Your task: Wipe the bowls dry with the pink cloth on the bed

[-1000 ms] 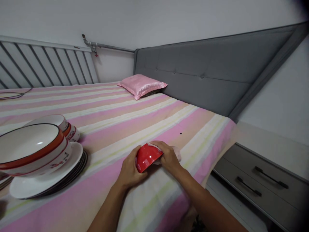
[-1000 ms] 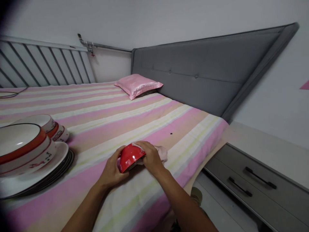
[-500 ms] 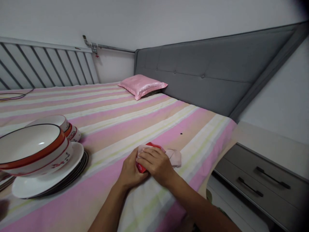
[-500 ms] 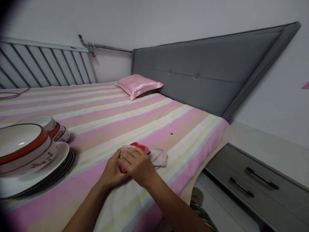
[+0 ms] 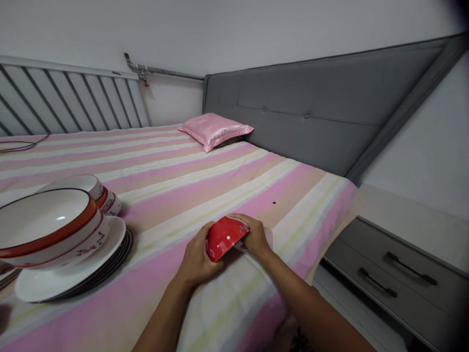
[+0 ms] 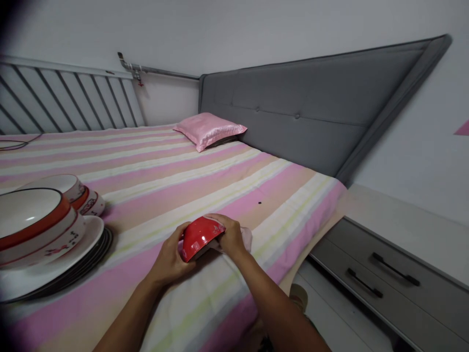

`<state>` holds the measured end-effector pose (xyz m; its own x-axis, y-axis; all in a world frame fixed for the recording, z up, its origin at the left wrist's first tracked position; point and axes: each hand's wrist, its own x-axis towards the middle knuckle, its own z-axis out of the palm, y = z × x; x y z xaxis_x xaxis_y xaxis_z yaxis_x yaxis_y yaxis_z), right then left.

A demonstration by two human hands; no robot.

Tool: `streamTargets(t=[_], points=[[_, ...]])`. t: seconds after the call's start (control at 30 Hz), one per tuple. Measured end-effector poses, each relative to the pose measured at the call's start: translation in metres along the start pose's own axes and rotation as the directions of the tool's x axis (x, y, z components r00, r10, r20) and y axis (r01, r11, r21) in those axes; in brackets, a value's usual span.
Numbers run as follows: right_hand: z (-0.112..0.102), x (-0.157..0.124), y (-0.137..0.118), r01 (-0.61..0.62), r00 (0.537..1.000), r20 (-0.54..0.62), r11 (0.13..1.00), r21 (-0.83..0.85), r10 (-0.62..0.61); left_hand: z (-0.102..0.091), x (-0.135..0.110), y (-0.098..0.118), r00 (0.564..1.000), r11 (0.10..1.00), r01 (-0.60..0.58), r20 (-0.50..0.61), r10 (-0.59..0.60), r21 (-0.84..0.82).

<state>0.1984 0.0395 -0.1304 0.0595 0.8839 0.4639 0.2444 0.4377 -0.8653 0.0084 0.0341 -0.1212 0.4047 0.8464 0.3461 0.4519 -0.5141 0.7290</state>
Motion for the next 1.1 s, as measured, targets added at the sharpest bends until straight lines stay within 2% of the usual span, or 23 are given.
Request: streamTargets(t=[0.07, 0.17, 0.27, 0.37, 0.43, 0.5, 0.6, 0.7, 0.77, 0.87, 1.0, 1.1], points=[[0.002, -0.002, 0.005, -0.096, 0.994, -0.041, 0.994, 0.053, 0.099, 0.000, 0.000, 0.000, 1.000, 1.000, -0.005, 0.000, 0.005, -0.005], [0.005, -0.004, 0.013, -0.210, 0.974, -0.079, 0.977, 0.024, 0.211, -0.001, 0.001, 0.002, 1.000, 1.000, -0.014, 0.005, 0.014, -0.019], [0.005, -0.004, 0.013, -0.243, 0.966, -0.096, 0.970, 0.001, 0.242, -0.001, 0.001, 0.003, 0.999, 0.998, -0.037, 0.005, 0.038, -0.058], [-0.001, -0.002, 0.001, -0.105, 0.991, -0.085, 0.993, -0.050, 0.101, 0.001, 0.000, 0.002, 0.998, 0.993, -0.063, 0.004, 0.064, -0.104], [-0.004, -0.002, -0.012, 0.062, 0.996, -0.045, 0.977, -0.205, -0.072, 0.004, 0.000, 0.001, 0.996, 0.990, -0.088, -0.007, 0.088, -0.113], [-0.002, -0.004, -0.026, 0.219, 0.973, 0.014, 0.895, -0.390, -0.231, 0.009, 0.000, 0.000, 0.995, 0.988, -0.103, -0.026, 0.101, -0.114], [0.010, -0.011, -0.040, 0.362, 0.927, 0.129, 0.747, -0.557, -0.353, 0.014, 0.000, 0.000, 0.995, 0.991, -0.083, -0.056, 0.077, -0.104], [0.024, -0.016, -0.044, 0.477, 0.872, 0.231, 0.642, -0.600, -0.432, 0.012, 0.001, 0.004, 0.996, 0.991, -0.070, -0.059, 0.063, -0.114], [0.028, -0.016, -0.044, 0.525, 0.842, 0.260, 0.611, -0.592, -0.472, 0.009, 0.003, 0.006, 0.998, 0.990, -0.060, -0.041, 0.055, -0.127], [0.024, -0.012, -0.040, 0.520, 0.844, 0.225, 0.638, -0.568, -0.487, 0.006, 0.004, 0.008, 1.000, 0.992, -0.023, -0.021, 0.020, -0.126], [0.013, -0.005, -0.033, 0.428, 0.901, 0.149, 0.770, -0.474, -0.409, 0.006, 0.004, 0.003, 1.000, 0.991, -0.009, -0.021, 0.006, -0.131], [0.009, -0.002, -0.024, 0.298, 0.954, 0.074, 0.886, -0.355, -0.291, 0.006, 0.003, 0.000, 0.999, 0.992, 0.001, -0.033, -0.005, -0.127]])
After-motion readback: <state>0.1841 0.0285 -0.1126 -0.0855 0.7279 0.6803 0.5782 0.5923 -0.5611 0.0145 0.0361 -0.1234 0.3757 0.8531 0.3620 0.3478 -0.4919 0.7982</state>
